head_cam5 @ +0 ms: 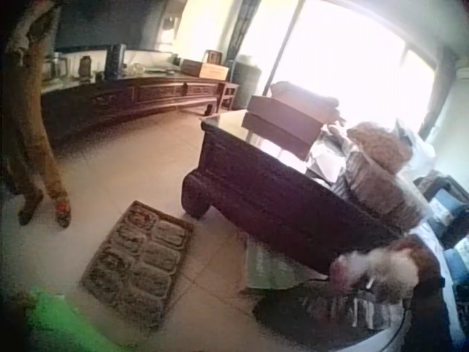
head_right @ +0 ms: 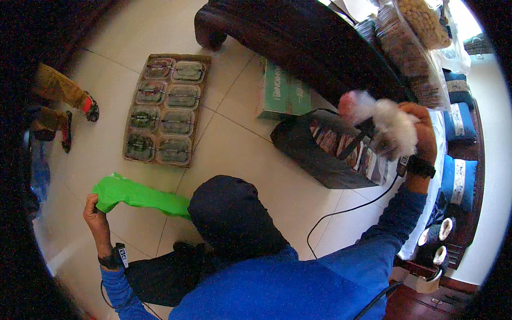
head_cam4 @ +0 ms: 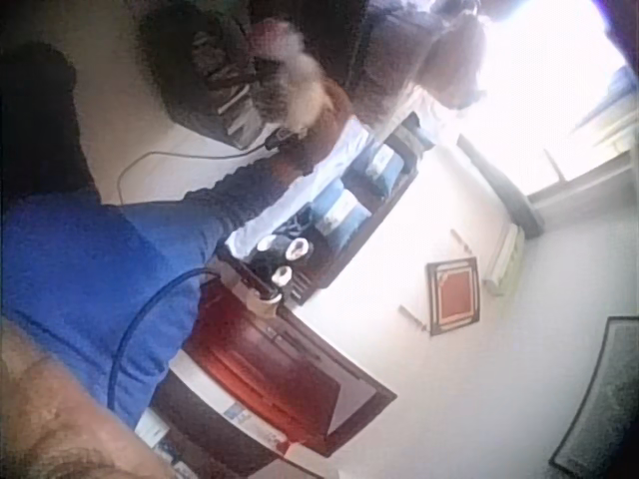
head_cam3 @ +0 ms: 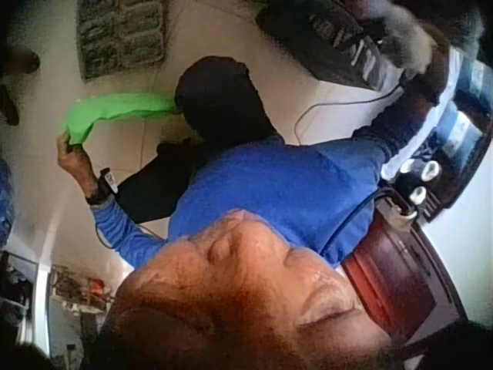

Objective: The person packs prepackaged food containers into a black insulated bag and a green reusable bag, then folds a cardboard box. The person handles the containers one by one, places them into the bags, and finally folds the box flaps.

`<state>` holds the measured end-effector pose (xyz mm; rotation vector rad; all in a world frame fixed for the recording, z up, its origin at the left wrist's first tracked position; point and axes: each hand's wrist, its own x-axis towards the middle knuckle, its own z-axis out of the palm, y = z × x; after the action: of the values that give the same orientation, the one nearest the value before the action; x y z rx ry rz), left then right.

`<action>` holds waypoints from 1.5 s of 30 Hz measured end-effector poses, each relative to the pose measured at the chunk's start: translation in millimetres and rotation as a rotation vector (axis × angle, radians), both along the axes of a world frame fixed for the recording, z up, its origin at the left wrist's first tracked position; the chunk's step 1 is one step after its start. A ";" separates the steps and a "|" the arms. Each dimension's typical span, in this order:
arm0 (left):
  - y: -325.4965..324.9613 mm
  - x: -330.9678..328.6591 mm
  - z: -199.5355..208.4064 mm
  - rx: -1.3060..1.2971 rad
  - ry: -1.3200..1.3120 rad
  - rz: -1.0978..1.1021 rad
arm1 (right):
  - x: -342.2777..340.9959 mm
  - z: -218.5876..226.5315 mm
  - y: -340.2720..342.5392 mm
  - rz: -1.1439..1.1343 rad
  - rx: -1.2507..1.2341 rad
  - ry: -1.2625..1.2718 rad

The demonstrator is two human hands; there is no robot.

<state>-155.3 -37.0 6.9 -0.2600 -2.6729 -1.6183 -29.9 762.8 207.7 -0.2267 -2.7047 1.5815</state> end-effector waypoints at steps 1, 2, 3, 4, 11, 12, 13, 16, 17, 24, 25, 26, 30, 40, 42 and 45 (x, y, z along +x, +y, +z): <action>1.6 0.2 -0.9 0.026 -0.004 -0.003 | 9.0 -8.6 1.1 -0.139 0.004 -0.063; 3.2 0.8 -1.7 0.051 -0.008 -0.005 | 16.9 -18.8 -1.2 -0.240 -0.003 -0.112; 4.5 0.8 -2.3 0.034 -0.004 0.002 | 6.3 -28.3 3.1 -0.182 0.281 -0.214; 5.1 1.2 -2.8 0.015 -0.001 0.011 | 4.0 -39.0 0.4 -0.141 0.206 -0.197; 2.2 7.0 -0.5 -0.024 -0.013 -0.007 | -47.6 -121.8 -36.3 -0.002 0.524 -0.372; 2.3 6.6 -0.1 -0.009 -0.026 -0.001 | -45.4 -128.9 -41.7 0.030 0.563 -0.290; 3.0 6.3 0.5 -0.006 -0.029 0.002 | -45.7 -138.5 -46.9 0.085 0.665 -0.270; 7.1 5.7 0.2 0.009 -0.026 0.013 | -35.8 -160.7 -66.0 0.135 0.894 -0.297; 8.4 6.0 -0.1 0.005 -0.030 0.012 | -33.6 -165.7 -72.2 0.167 0.840 -0.362; 10.7 7.9 -0.8 -0.006 -0.031 0.024 | -18.7 -127.5 -69.8 0.026 0.477 -0.187; 10.5 7.5 -0.6 -0.013 -0.026 0.017 | -15.4 -119.1 -63.5 -0.084 0.519 -0.158; 10.5 7.0 -0.4 -0.020 -0.018 0.011 | -12.3 -109.0 -54.5 -0.158 0.561 -0.075; 11.2 6.7 1.1 0.010 -0.059 -0.013 | 13.7 -90.1 -32.1 -0.538 0.766 -0.293; 11.4 8.0 -0.4 0.042 -0.065 -0.027 | 80.8 -167.6 -53.0 -0.457 0.672 -0.716; 10.5 8.4 -1.0 0.044 -0.058 -0.030 | 70.0 -163.4 -56.3 -0.260 0.953 -0.445; 8.4 8.3 -0.5 0.004 -0.052 -0.042 | 36.2 -130.7 -60.7 -0.131 1.100 -0.255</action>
<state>-147.0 -28.5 6.4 -0.2792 -2.7202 -1.6643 6.3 702.1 77.0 -0.5628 -3.1600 -0.1064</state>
